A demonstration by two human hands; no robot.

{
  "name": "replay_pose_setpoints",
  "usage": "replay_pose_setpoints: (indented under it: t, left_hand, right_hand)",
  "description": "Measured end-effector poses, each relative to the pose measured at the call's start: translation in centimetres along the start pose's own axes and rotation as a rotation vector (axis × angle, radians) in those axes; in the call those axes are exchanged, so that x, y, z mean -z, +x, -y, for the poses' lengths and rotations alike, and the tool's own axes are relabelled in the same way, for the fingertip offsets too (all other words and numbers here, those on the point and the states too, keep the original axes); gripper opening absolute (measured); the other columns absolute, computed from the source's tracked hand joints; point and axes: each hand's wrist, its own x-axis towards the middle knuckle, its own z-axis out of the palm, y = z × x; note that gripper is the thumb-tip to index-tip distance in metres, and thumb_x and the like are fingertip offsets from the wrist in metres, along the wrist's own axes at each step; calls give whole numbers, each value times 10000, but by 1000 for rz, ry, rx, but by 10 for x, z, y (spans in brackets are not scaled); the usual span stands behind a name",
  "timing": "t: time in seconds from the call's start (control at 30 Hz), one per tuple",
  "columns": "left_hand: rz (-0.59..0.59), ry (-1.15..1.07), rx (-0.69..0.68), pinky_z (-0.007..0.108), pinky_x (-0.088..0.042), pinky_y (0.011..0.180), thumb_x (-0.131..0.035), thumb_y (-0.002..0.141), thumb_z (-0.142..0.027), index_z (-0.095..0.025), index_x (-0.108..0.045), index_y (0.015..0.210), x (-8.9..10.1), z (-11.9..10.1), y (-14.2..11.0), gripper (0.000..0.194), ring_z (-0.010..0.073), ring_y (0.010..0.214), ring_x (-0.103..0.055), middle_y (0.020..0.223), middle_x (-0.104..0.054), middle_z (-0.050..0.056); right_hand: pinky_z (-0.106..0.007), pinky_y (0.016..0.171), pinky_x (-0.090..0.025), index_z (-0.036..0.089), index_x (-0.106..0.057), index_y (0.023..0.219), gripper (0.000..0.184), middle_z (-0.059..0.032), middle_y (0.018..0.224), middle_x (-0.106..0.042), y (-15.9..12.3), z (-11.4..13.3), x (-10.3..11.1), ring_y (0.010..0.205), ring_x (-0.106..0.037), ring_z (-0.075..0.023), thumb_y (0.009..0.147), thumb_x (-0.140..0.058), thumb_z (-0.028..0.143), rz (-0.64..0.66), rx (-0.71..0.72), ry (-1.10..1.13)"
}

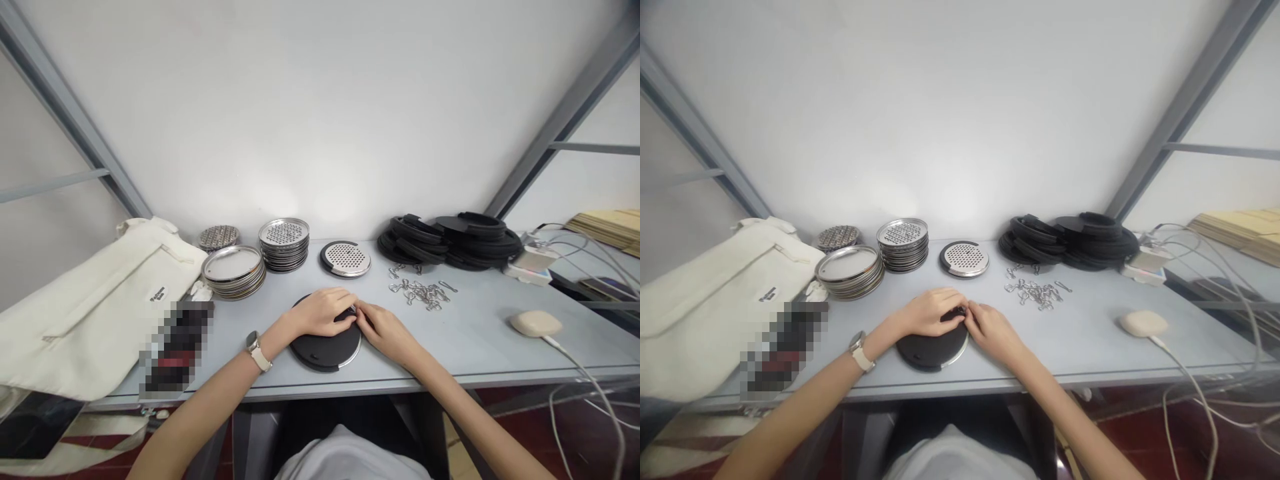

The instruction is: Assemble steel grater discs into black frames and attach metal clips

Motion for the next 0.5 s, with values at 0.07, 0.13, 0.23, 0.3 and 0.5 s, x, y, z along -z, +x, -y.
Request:
replay_pose_setpoints:
  t: [0.07, 0.13, 0.23, 0.3, 0.5]
  left_hand:
    - [-3, -9, -3, 297, -433, 742, -484, 877, -216, -166, -497, 904, 0, 0, 0, 58, 184, 795, -541, 859, -581, 55]
    - [-3, -13, 0, 299, -436, 754, -487, 875, -216, -164, -501, 913, -1, 1, 0, 65, 185, 806, -544, 868, -585, 56]
    - [2, -10, 1, 301, -437, 760, -491, 875, -217, -161, -506, 920, 0, 0, 0, 73, 189, 818, -546, 878, -588, 59]
    - [3, -7, -5, 302, -437, 754, -487, 878, -219, -161, -508, 917, 0, 0, 0, 73, 190, 813, -546, 870, -585, 59]
    - [4, -14, -8, 305, -436, 760, -477, 887, -226, -161, -510, 922, 0, 0, 0, 81, 195, 824, -553, 880, -586, 68]
  right_hand:
    - [-264, 590, -374, 208, -441, 903, 169, -31, 746, -609, 0, 0, -1, 627, -563, -175, 959, -307, 295, -5, -22, 3]
    - [-261, 573, -360, 214, -408, 905, 134, -20, 726, -598, 0, 0, -1, 598, -548, -172, 955, -306, 285, -12, -23, 0]
    - [-259, 575, -355, 220, -397, 894, 126, -21, 730, -598, 0, -1, -1, 603, -546, -173, 952, -297, 269, -11, -6, -12]
    - [-260, 579, -356, 222, -399, 887, 134, -23, 734, -599, 0, -1, -1, 607, -547, -173, 953, -293, 271, -6, -2, -21]
    - [-264, 591, -368, 218, -408, 884, 149, -29, 744, -602, 1, -1, -2, 624, -558, -175, 953, -285, 266, -3, 4, -32]
